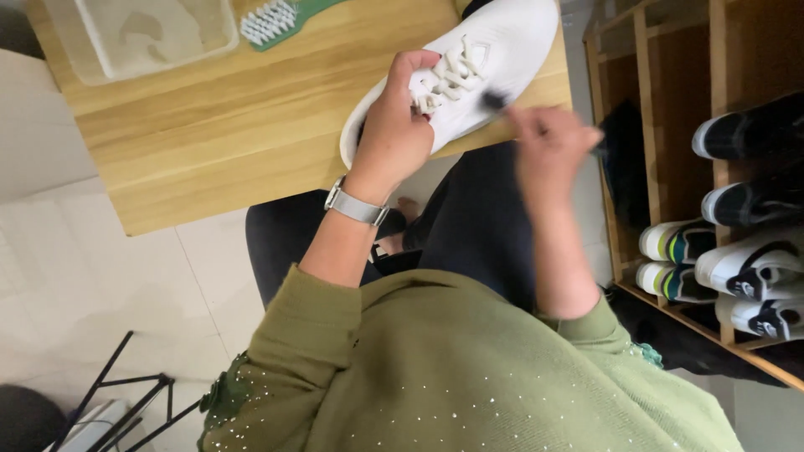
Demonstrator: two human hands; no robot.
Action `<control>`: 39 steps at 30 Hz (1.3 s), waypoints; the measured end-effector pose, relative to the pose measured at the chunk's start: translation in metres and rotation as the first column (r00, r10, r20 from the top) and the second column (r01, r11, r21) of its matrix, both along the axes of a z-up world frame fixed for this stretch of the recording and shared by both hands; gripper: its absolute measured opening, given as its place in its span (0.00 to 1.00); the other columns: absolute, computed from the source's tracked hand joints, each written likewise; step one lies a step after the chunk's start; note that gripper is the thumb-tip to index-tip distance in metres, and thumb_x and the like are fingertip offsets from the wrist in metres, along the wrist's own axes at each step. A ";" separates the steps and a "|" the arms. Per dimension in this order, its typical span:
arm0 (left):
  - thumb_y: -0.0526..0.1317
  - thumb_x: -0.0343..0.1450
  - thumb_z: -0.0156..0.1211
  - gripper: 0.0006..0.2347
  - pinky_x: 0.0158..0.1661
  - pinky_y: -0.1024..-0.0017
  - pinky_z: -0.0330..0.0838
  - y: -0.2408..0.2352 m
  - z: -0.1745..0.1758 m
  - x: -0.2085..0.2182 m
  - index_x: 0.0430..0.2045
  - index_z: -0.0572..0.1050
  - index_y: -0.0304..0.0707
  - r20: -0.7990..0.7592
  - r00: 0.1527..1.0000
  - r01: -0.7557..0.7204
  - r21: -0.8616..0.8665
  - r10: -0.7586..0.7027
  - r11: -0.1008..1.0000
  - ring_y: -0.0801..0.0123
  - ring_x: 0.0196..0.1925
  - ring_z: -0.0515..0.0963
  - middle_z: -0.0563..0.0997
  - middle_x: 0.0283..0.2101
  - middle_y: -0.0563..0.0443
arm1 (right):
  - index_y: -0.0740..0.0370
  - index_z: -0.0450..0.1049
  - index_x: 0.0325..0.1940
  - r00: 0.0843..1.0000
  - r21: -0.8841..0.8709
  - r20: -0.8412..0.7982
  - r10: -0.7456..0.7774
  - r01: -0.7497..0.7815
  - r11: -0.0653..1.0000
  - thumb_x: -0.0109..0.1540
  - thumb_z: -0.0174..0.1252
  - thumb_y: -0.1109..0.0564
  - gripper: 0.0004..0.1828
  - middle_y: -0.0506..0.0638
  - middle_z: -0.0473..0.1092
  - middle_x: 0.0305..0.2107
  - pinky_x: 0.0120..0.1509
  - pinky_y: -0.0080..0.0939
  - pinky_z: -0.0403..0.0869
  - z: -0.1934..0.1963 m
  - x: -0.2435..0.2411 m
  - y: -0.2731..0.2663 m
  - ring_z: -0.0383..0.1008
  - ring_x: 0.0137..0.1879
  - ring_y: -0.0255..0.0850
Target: The person cleans a white sneaker using a green brush and a black brush. They scrub the upper part and laces of the shoe, occasionally dipping the brushes into a container of liquid on the table.
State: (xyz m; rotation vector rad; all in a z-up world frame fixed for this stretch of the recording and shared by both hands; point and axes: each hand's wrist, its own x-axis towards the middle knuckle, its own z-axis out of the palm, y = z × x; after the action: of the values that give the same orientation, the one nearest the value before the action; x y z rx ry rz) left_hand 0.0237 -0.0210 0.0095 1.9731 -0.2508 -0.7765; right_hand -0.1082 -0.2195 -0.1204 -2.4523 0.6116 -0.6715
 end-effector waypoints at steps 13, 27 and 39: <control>0.28 0.66 0.40 0.26 0.32 0.67 0.62 0.000 -0.001 0.001 0.57 0.64 0.59 0.001 1.000 0.018 0.044 -0.019 0.999 0.63 0.27 0.70 0.70 0.26 0.53 | 0.49 0.83 0.29 0.992 0.018 -0.085 0.096 -0.094 0.995 0.68 0.67 0.46 0.14 0.43 0.75 0.25 0.44 0.50 0.51 -0.012 -0.009 -0.025 0.72 0.34 0.40; 0.25 0.62 0.39 0.28 0.39 0.74 0.68 0.000 -0.001 0.005 0.55 0.66 0.58 -0.024 1.000 -0.001 -0.033 0.000 0.999 0.66 0.39 0.77 0.81 0.49 0.53 | 0.56 0.75 0.25 0.954 -0.048 0.128 0.271 -0.267 0.963 0.62 0.71 0.43 0.20 0.44 0.68 0.23 0.48 0.48 0.52 0.017 0.002 0.054 0.65 0.33 0.42; 0.27 0.60 0.39 0.28 0.40 0.70 0.67 -0.001 -0.009 0.008 0.54 0.65 0.59 0.048 0.999 0.023 0.013 -0.023 1.000 0.58 0.41 0.80 0.83 0.49 0.52 | 0.56 0.68 0.20 0.971 -0.028 0.106 0.216 -0.215 0.976 0.66 0.71 0.52 0.24 0.46 0.64 0.18 0.43 0.50 0.50 0.009 0.007 0.037 0.61 0.28 0.44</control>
State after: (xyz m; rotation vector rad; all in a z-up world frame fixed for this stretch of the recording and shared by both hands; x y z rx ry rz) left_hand 0.0312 -0.0224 0.0000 2.0053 -0.2990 -0.7471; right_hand -0.1010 -0.1824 -0.1114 -2.4329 0.2927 -0.7172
